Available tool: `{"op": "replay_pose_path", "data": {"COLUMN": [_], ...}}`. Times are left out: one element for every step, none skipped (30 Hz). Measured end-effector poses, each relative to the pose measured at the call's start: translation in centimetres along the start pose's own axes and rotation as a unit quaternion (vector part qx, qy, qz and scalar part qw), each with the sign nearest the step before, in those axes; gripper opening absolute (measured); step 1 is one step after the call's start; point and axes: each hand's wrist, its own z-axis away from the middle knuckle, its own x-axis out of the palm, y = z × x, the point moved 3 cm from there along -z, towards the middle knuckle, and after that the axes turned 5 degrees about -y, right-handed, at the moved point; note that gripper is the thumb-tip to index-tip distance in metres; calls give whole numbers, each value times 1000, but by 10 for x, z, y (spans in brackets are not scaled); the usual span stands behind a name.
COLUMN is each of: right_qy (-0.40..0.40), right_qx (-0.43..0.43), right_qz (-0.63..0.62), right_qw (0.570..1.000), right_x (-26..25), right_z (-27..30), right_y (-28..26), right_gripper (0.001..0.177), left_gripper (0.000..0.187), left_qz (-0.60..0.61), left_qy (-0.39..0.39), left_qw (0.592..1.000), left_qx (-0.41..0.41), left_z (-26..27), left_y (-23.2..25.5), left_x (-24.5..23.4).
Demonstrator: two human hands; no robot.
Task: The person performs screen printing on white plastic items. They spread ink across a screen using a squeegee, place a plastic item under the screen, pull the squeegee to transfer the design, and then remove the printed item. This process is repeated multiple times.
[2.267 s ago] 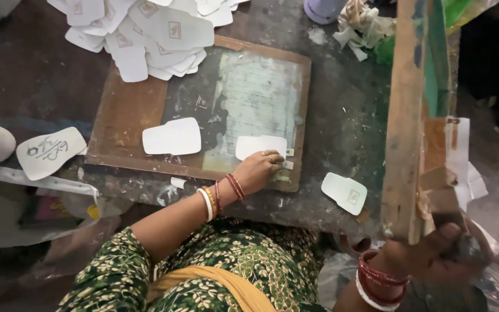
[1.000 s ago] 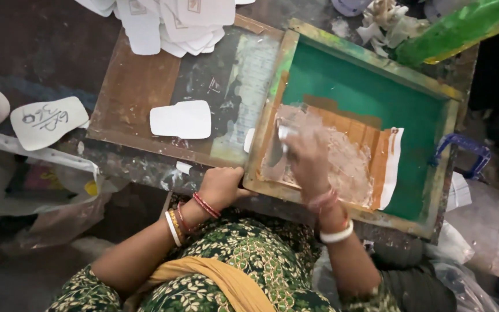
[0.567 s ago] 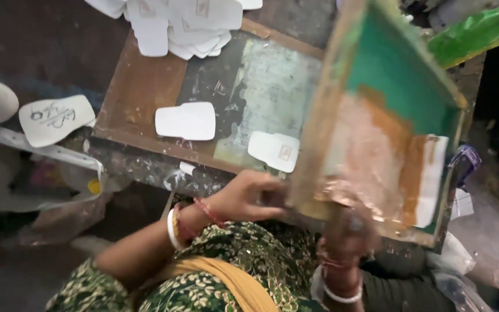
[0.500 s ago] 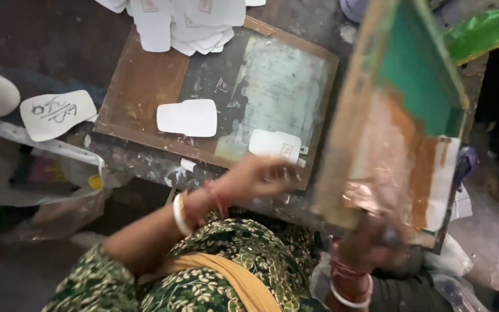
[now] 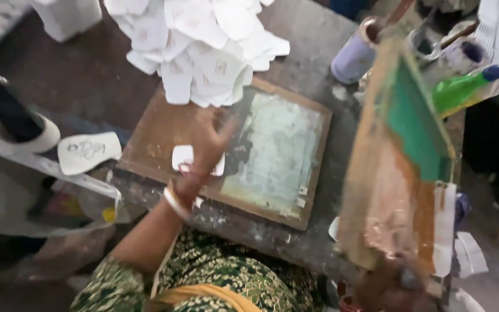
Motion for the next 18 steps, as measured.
{"op": "replay_pose_path", "data": {"right_qy": [-39, -30, -71, -111, -103, -125, -149, -143, -215, -285, -281, -299, -318, -316, -345, -374, -372, -367], "right_qx": [-8, -7, -16, -27, -27, -36, -45, -45, -22, 1, 0, -18, -36, -36, -19, -1, 0, -40], "right_qz": [-28, -33, -60, -87, -91, -110, -128, -130, -88, -45, -44, -5, 34, 35, 47, 58, 60, 48], "right_qw": [999, 999, 996, 990, 990, 985, 979, 980, 972, 958, 959, 954, 947, 948, 937, 925, 926, 928], "right_x": [11, 21, 30, 40, 43, 49, 51, 49, 47, 45, 50, 56, 63, 62, 63, 64, 59, 54], "right_z": [7, 12, 19, 26, 23, 20, 19, 14, 11, 9, 21, 34, 47, 50, 55, 59, 52, 44], "right_y": [2, 4, 6, 9, 7, 5, 4, 8, 16, 23, 43, 62, 81, 79, 77, 76, 61, 43], "right_gripper": [26, 26, 24, 22, 22, 21, 21, 21, 25, 31, 31, 31, 32, 32, 34, 36, 36, 41], "left_gripper": [26, 26, 29, 36, 36, 49, 64, 64, 70, 76, 76, 77, 78, 78, 74, 72, 72, 61], "left_qz": [97, 94, 213, 317, 312, 157, -1, -4, -127, -249, -249, -298, -346, -346, -378, -408, -407, -310], "left_qy": [-88, -88, -251, -399, -402, -373, -333, -333, -384, -427, -428, -435, -440, -440, -464, -486, -488, -449], "left_qw": [991, 992, 936, 827, 829, 893, 931, 932, 896, 841, 842, 829, 813, 813, 792, 768, 768, 836], "left_qx": [-10, 0, -122, -239, -232, -194, -151, -146, -184, -218, -214, -188, -162, -160, -121, -82, -79, -65], "left_z": [15, 47, 86, 130, 143, 154, 169, 164, 167, 170, 168, 165, 163, 158, 155, 151, 137, 121], "left_y": [8, 17, 20, 25, 32, 37, 43, 37, 28, 19, 24, 29, 34, 35, 37, 39, 78, 121], "left_x": [2, 12, 33, 52, 53, 50, 48, 41, 38, 33, 32, 32, 31, 30, 31, 32, 23, 14]}}
